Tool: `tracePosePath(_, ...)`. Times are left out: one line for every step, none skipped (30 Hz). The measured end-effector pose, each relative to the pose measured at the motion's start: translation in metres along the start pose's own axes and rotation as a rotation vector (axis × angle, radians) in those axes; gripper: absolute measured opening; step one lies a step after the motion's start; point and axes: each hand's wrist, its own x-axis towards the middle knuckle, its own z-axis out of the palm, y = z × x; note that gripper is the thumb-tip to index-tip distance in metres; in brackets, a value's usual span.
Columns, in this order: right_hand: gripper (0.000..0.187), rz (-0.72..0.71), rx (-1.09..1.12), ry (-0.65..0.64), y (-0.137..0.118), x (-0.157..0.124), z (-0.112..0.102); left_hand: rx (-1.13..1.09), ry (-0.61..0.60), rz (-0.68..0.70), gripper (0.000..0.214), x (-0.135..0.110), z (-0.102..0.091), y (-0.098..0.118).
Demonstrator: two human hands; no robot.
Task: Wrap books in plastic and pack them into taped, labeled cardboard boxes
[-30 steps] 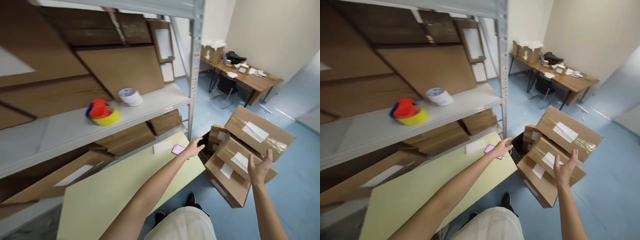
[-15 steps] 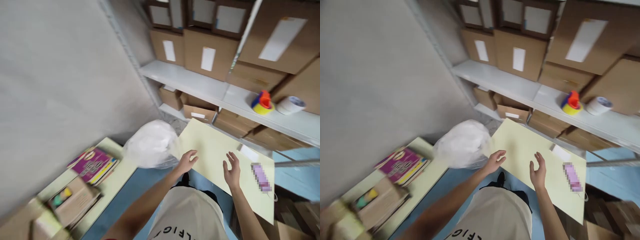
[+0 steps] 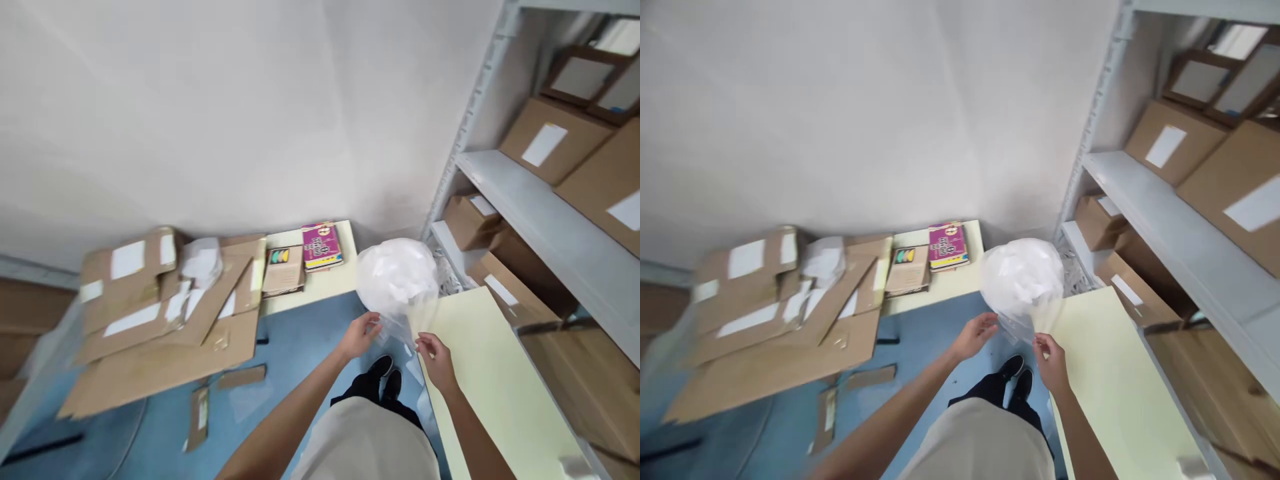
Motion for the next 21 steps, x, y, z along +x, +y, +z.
tracePosePath(0.044,-0.003,0.009,-0.049,0.002,0.008,0.006,0.001,0.035,-0.020,0.042,-0.008,-0.004,-0.004)
tracePosePath(0.046,-0.007,0.011,-0.098,0.003,0.015,0.012,-0.001,0.067,-0.042,0.041,-0.015,-0.009,-0.007)
tracePosePath(0.047,-0.012,0.010,-0.144,0.002,0.022,0.018,-0.005,0.097,-0.063,0.041,-0.022,-0.013,-0.011)
tracePosePath(0.048,-0.018,0.011,-0.185,0.001,0.028,0.025,-0.012,0.123,-0.085,0.041,-0.029,-0.019,-0.014)
tracePosePath(0.049,-0.024,0.015,-0.223,-0.002,0.034,0.031,-0.022,0.150,-0.107,0.042,-0.035,-0.025,-0.018)
tracePosePath(0.049,-0.030,0.017,-0.260,-0.005,0.038,0.038,-0.033,0.181,-0.126,0.042,-0.040,-0.031,-0.021)
tracePosePath(0.049,-0.037,0.014,-0.301,-0.008,0.042,0.044,-0.043,0.217,-0.144,0.042,-0.045,-0.038,-0.025)
tracePosePath(0.048,-0.046,0.000,-0.348,-0.012,0.046,0.051,-0.053,0.254,-0.157,0.043,-0.048,-0.046,-0.028)
tracePosePath(0.046,-0.059,-0.022,-0.398,-0.016,0.050,0.058,-0.059,0.287,-0.167,0.043,-0.051,-0.054,-0.032)
tracePosePath(0.044,-0.074,-0.049,-0.446,-0.019,0.054,0.066,-0.060,0.316,-0.174,0.043,-0.053,-0.063,-0.037)
tracePosePath(0.041,-0.087,-0.074,-0.482,-0.021,0.059,0.075,-0.056,0.340,-0.178,0.042,-0.054,-0.072,-0.042)
tracePosePath(0.039,-0.098,-0.094,-0.506,-0.024,0.064,0.085,-0.049,0.359,-0.182,0.041,-0.053,-0.082,-0.047)
tracePosePath(0.038,-0.105,-0.104,-0.520,-0.025,0.069,0.096,-0.037,0.375,-0.192,0.040,-0.052,-0.092,-0.053)
tracePosePath(0.037,-0.106,-0.106,-0.528,-0.027,0.075,0.109,-0.021,0.391,-0.206,0.040,-0.050,-0.103,-0.059)
tracePosePath(0.037,-0.102,-0.106,-0.535,-0.028,0.081,0.122,0.001,0.409,-0.227,0.040,-0.047,-0.115,-0.066)
tracePosePath(0.036,-0.096,-0.107,-0.546,-0.029,0.088,0.137,0.026,0.429,-0.249,0.040,-0.044,-0.128,-0.073)
tracePosePath(0.036,-0.087,-0.111,-0.564,-0.030,0.094,0.153,0.052,0.449,-0.269,0.041,-0.040,-0.141,-0.081)
tracePosePath(0.034,-0.077,-0.122,-0.583,-0.031,0.101,0.169,0.080,0.466,-0.285,0.043,-0.035,-0.156,-0.088)
tracePosePath(0.032,-0.066,-0.138,-0.602,-0.033,0.108,0.186,0.104,0.480,-0.296,0.044,-0.031,-0.171,-0.096)
tracePosePath(0.029,-0.053,-0.158,-0.616,-0.034,0.114,0.204,0.125,0.488,-0.301,0.045,-0.026,-0.186,-0.104)
tracePosePath(0.026,-0.039,-0.180,-0.624,-0.036,0.120,0.222,0.142,0.492,-0.300,0.046,-0.021,-0.202,-0.111)
